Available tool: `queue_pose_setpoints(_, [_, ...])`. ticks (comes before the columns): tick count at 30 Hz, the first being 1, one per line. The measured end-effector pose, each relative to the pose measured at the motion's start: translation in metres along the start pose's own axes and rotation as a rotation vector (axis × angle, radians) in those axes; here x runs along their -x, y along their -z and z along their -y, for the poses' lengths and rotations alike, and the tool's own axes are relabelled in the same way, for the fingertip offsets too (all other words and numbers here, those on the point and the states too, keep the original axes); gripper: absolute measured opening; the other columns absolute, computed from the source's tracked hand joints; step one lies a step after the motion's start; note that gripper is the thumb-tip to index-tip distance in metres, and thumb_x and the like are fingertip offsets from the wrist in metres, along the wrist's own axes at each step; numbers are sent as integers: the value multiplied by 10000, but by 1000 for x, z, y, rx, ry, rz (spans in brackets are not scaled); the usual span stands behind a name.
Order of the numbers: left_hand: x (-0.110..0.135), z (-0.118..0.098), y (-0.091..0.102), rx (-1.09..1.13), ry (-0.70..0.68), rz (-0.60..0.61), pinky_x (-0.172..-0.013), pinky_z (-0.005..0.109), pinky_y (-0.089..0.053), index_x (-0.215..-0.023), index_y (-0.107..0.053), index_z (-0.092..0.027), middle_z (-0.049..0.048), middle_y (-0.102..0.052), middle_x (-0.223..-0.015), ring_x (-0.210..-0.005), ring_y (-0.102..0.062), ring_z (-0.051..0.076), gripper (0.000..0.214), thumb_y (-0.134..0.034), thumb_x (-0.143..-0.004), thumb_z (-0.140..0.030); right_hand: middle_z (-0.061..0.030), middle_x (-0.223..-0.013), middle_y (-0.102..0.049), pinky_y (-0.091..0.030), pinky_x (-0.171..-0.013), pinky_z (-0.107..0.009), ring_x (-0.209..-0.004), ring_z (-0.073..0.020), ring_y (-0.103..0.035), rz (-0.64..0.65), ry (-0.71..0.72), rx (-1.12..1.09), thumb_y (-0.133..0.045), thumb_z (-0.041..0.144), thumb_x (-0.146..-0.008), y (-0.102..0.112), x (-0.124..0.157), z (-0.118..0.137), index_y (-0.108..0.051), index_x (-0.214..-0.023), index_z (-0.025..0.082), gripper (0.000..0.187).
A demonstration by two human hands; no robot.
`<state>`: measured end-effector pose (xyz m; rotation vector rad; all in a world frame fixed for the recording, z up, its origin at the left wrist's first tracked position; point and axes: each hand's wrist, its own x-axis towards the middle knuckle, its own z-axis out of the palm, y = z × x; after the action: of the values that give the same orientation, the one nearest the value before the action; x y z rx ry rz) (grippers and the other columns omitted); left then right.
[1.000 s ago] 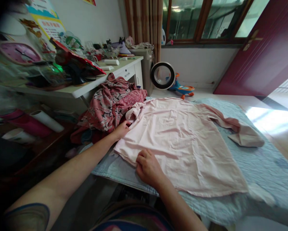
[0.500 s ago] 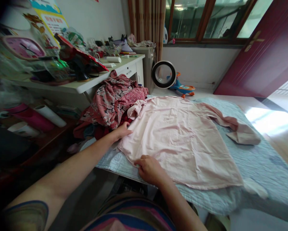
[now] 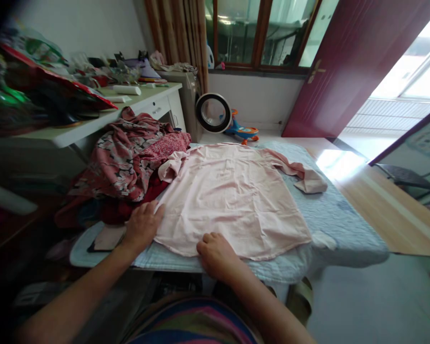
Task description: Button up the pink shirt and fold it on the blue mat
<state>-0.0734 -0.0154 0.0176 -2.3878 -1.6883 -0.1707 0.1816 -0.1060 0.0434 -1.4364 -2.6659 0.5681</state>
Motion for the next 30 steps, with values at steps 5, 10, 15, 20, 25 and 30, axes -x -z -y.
queue_pose_setpoints(5, [16, -33, 12, 475, -385, 159, -874, 329, -467, -913, -630, -189, 73, -616, -986, -967, -568, 209, 174, -481, -881, -105, -76, -974, -613, -363, -777, -295, -884, -185, -526, -31, -13, 51, -513, 206, -930, 1, 34, -20, -618, -903, 175, 113])
queue_pose_setpoints(10, [27, -62, 22, 697, -498, 322, -840, 288, -439, -1003, -652, -201, 41, -629, -989, -945, -576, 187, 158, -629, -855, -254, -59, -930, -605, -371, -780, -286, -853, -175, -520, -73, -8, -24, -500, 152, -922, -2, 60, -43, -607, -906, 175, 111])
queue_pose_setpoints(15, [23, -70, 16, 689, -495, 365, -746, 257, -402, -880, -664, -188, 14, -628, -855, -799, -570, 149, 63, -618, -836, -195, -55, -874, -593, -383, -745, -265, -826, -168, -530, -103, -39, -135, -521, 121, -894, -1, 68, -56, -620, -865, 164, 112])
queue_pose_setpoints(20, [25, -68, 15, 739, -488, 349, -725, 240, -387, -809, -658, -175, 5, -599, -786, -768, -549, 136, 149, -564, -768, -67, -51, -849, -599, -397, -733, -262, -811, -165, -545, -164, -38, -227, -510, 136, -909, -6, 74, -57, -677, -919, 171, 171])
queue_pose_setpoints(25, [32, -66, 24, 662, -520, 379, -800, 280, -398, -877, -702, -209, 16, -610, -859, -845, -565, 165, 157, -614, -773, -131, -46, -835, -606, -414, -762, -264, -836, -165, -569, -215, -19, -344, -516, 185, -921, -10, 88, -57, -717, -921, 197, 201])
queue_pose_setpoints(30, [31, -92, 27, 634, -571, 398, -767, 271, -410, -847, -681, -181, 32, -628, -851, -831, -583, 163, 200, -541, -924, -302, -36, -780, -638, -400, -718, -263, -770, -163, -582, -279, -211, -322, -520, 231, -925, -16, 80, -49, -674, -835, 181, 186])
